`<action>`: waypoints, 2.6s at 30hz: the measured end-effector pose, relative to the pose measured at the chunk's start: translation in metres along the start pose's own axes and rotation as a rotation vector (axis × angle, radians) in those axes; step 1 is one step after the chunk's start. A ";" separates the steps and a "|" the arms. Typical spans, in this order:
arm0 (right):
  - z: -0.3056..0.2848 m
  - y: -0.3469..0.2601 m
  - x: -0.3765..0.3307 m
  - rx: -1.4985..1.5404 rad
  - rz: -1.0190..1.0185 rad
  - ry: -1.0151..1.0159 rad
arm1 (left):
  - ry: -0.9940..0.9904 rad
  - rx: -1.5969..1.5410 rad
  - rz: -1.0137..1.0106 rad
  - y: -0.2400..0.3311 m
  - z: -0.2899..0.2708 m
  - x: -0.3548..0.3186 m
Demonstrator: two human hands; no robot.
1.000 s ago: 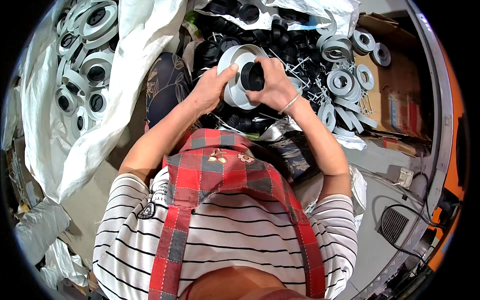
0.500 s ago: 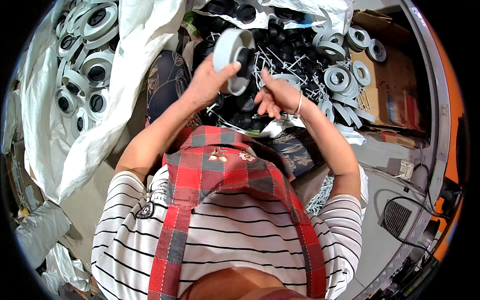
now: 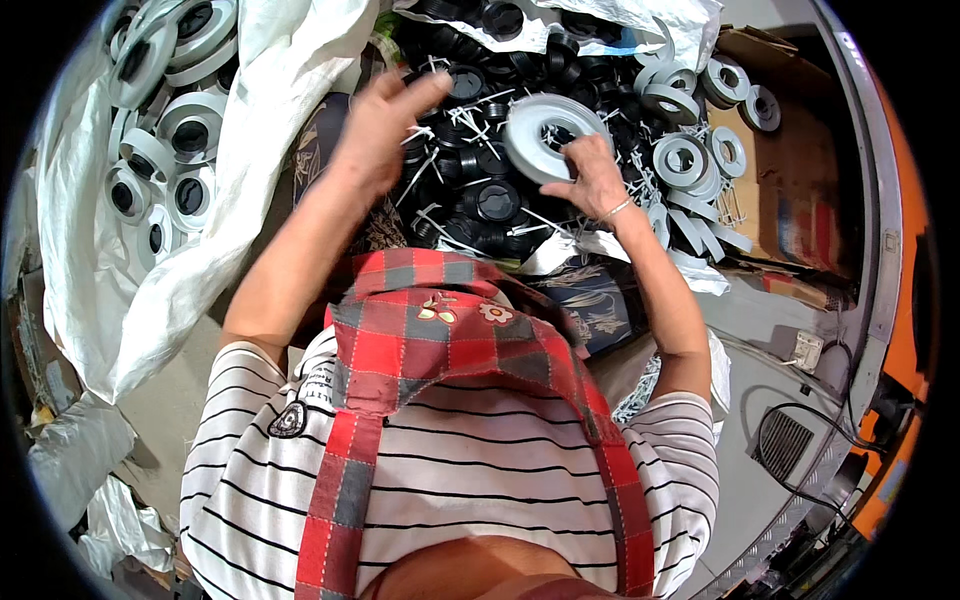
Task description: The person sits on the floor surrounded by large bags of plastic components. They repeatedly pick up a white circular ring and a black circular cap, press them together to assemble them, and place the finished unit into a pile. The process is continuous and repetitive, focusing on manual assembly of these two-part components.
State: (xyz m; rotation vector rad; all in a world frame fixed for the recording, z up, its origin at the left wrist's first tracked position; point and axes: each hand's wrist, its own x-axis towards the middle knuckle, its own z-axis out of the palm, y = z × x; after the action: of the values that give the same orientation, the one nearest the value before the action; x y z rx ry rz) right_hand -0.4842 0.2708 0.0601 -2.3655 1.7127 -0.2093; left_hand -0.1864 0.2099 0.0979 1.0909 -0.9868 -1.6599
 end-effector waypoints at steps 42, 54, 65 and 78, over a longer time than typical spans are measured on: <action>-0.039 -0.070 -0.004 0.303 -0.128 0.075 | -0.527 -0.377 -0.391 -0.039 0.040 -0.030; -0.017 -0.052 -0.004 1.049 0.424 -0.102 | -0.409 -0.167 -0.157 -0.054 0.053 -0.020; -0.014 -0.008 -0.007 1.839 0.655 -0.554 | -0.366 0.301 0.156 -0.046 0.074 -0.022; 0.125 0.273 -0.187 0.098 1.202 -0.192 | 0.333 0.449 0.577 0.030 0.015 0.042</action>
State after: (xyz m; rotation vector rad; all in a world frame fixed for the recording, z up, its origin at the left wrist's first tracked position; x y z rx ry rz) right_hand -0.7638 0.3773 -0.1282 -0.9183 2.5403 0.1321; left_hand -0.2025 0.1632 0.1205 1.1741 -1.3266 -0.7830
